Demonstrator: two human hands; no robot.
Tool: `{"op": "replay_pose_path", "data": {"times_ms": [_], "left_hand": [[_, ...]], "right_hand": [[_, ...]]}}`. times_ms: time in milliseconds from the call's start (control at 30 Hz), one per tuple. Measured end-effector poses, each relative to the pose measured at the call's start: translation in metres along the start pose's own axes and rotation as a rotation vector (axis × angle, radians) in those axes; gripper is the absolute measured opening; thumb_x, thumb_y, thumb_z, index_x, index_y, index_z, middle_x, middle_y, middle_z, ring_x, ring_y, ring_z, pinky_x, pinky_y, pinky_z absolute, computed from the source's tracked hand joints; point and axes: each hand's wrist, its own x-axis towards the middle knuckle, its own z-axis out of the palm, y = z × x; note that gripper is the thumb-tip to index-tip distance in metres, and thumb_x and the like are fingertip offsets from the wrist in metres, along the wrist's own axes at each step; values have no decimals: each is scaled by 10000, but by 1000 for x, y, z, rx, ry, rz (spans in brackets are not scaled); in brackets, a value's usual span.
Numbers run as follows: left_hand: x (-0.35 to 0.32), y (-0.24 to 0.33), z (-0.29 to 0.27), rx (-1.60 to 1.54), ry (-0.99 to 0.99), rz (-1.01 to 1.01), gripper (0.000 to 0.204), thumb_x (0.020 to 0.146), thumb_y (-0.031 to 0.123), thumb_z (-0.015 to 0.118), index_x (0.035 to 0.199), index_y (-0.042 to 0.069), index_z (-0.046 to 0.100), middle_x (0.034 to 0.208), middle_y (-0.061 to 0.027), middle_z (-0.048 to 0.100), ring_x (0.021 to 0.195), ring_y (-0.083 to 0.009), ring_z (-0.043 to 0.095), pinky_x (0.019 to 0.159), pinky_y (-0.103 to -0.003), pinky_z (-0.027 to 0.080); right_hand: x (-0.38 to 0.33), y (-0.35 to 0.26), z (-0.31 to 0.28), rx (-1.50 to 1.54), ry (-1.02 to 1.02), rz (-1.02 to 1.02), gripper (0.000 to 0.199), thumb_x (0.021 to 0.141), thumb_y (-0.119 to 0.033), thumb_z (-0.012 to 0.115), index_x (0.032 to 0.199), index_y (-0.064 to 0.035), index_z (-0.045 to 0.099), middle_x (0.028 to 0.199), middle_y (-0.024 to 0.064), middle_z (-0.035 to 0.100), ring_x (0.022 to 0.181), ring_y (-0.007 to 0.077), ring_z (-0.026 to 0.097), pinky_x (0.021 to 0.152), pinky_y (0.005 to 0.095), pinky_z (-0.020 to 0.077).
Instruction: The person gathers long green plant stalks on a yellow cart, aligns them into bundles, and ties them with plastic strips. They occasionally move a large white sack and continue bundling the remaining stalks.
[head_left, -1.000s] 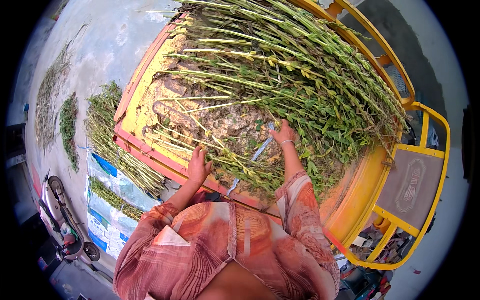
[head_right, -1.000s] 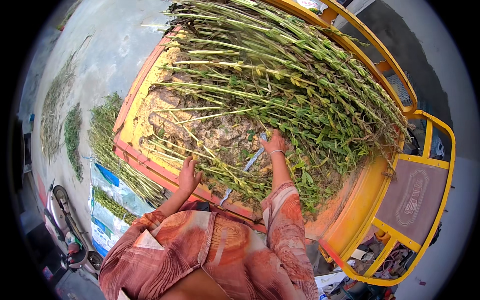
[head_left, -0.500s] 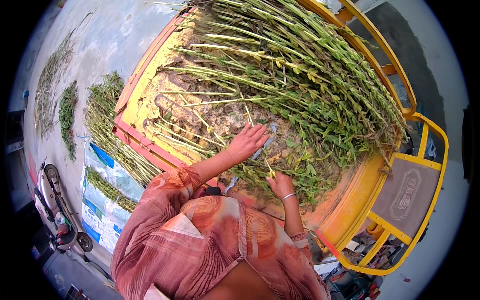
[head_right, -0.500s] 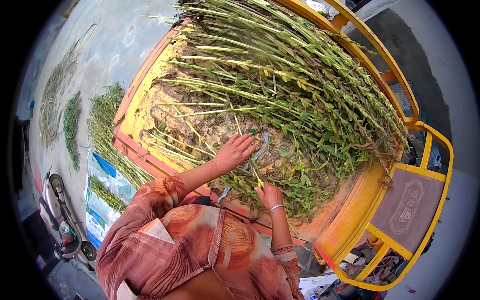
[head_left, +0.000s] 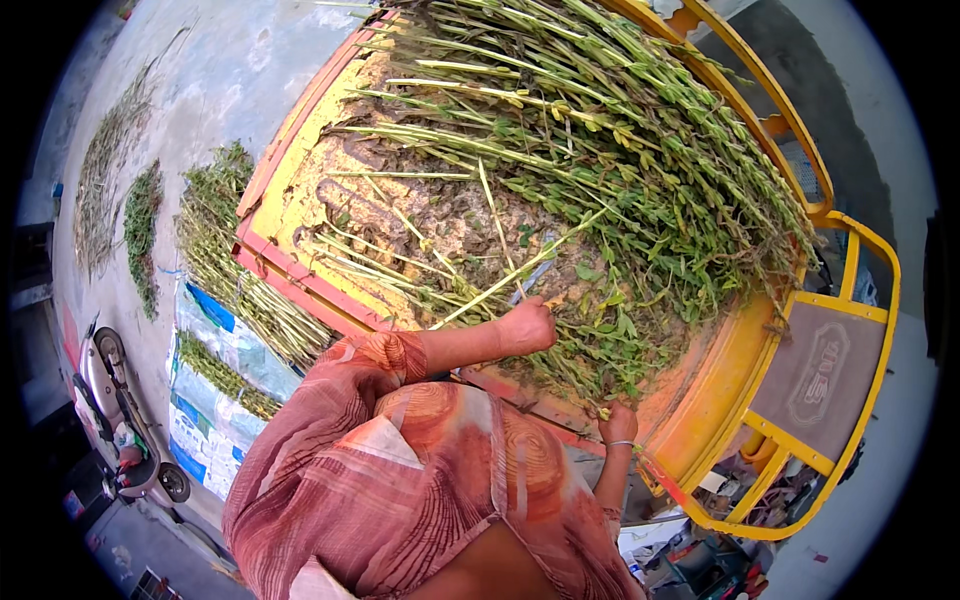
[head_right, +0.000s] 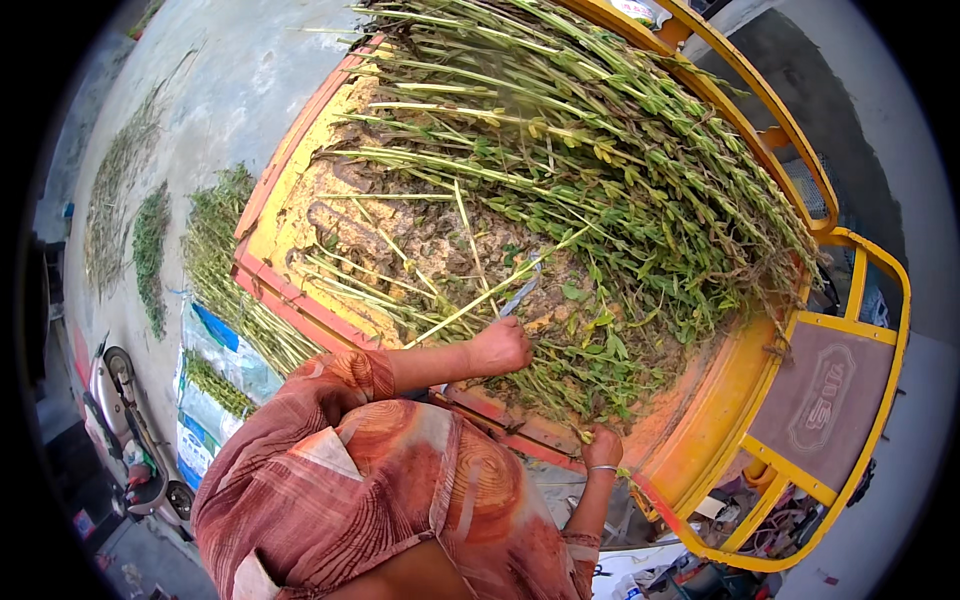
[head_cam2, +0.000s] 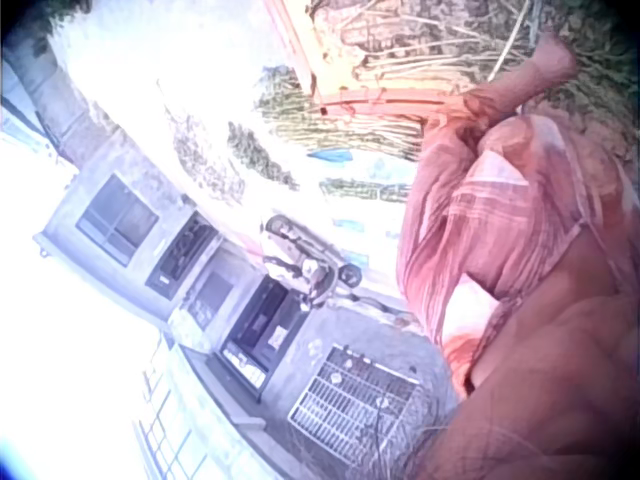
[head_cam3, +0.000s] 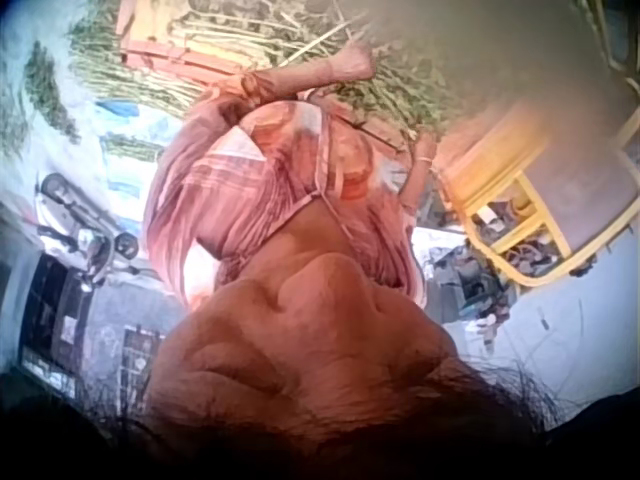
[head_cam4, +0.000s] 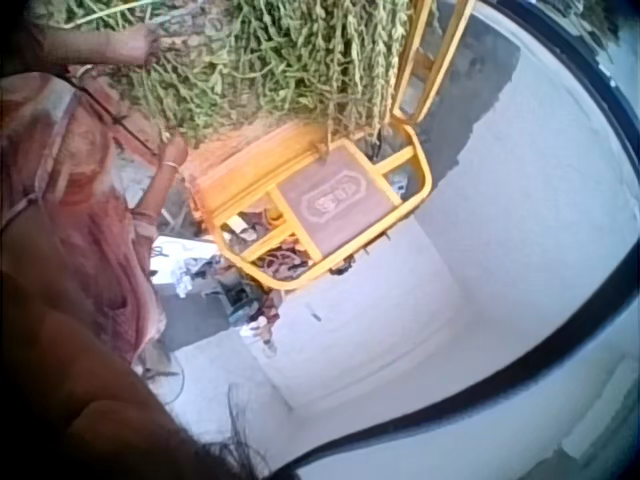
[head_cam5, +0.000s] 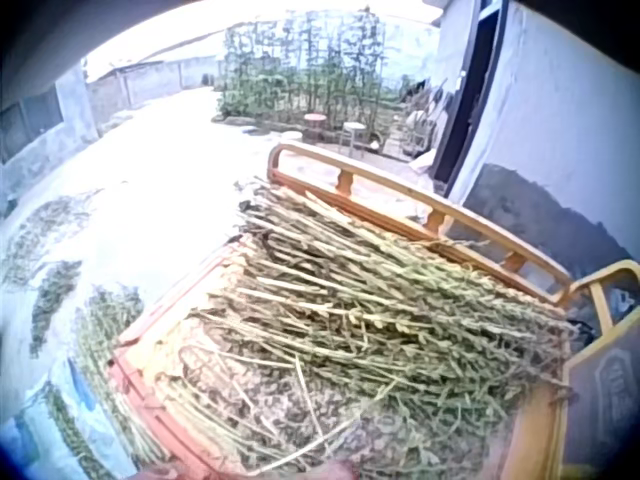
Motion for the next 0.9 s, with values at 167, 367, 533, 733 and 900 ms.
{"op": "replay_pose_path", "data": {"times_ms": [167,367,533,733,900], "left_hand": [[13,4,29,-186,-66,-44,124,698,255,581,686,131,592,656,-34,562,618,-211,560,629,-347,395],[-24,-57,46,38,-139,-182,141,736,177,552,837,96,608,837,-30,597,915,-214,523,867,-325,415],[-19,-93,-10,222,25,-266,242,710,150,556,932,69,607,1262,-142,475,1221,-279,404,1017,-370,344],[-23,-152,-65,434,119,-679,387,793,107,530,1174,172,525,1159,-111,517,1066,-266,515,821,-401,429],[-46,-179,-26,101,-153,-841,243,783,164,589,1005,75,547,941,-97,573,900,-278,568,752,-464,465]], "right_hand": [[-15,26,15,-28,32,165,126,672,-112,643,797,-108,631,717,160,629,709,343,619,604,453,487],[0,4,15,-93,87,153,98,712,-110,605,803,-79,623,716,174,624,688,360,616,596,454,493],[51,-29,13,-108,80,84,116,714,-98,592,825,-67,600,708,190,620,673,368,614,567,470,492],[88,-44,9,-126,-15,71,146,749,-153,589,859,-58,587,706,186,623,667,363,615,559,471,491],[84,-45,13,-138,-97,-103,165,749,-171,606,877,-68,594,714,180,624,680,362,611,592,460,498]]}}
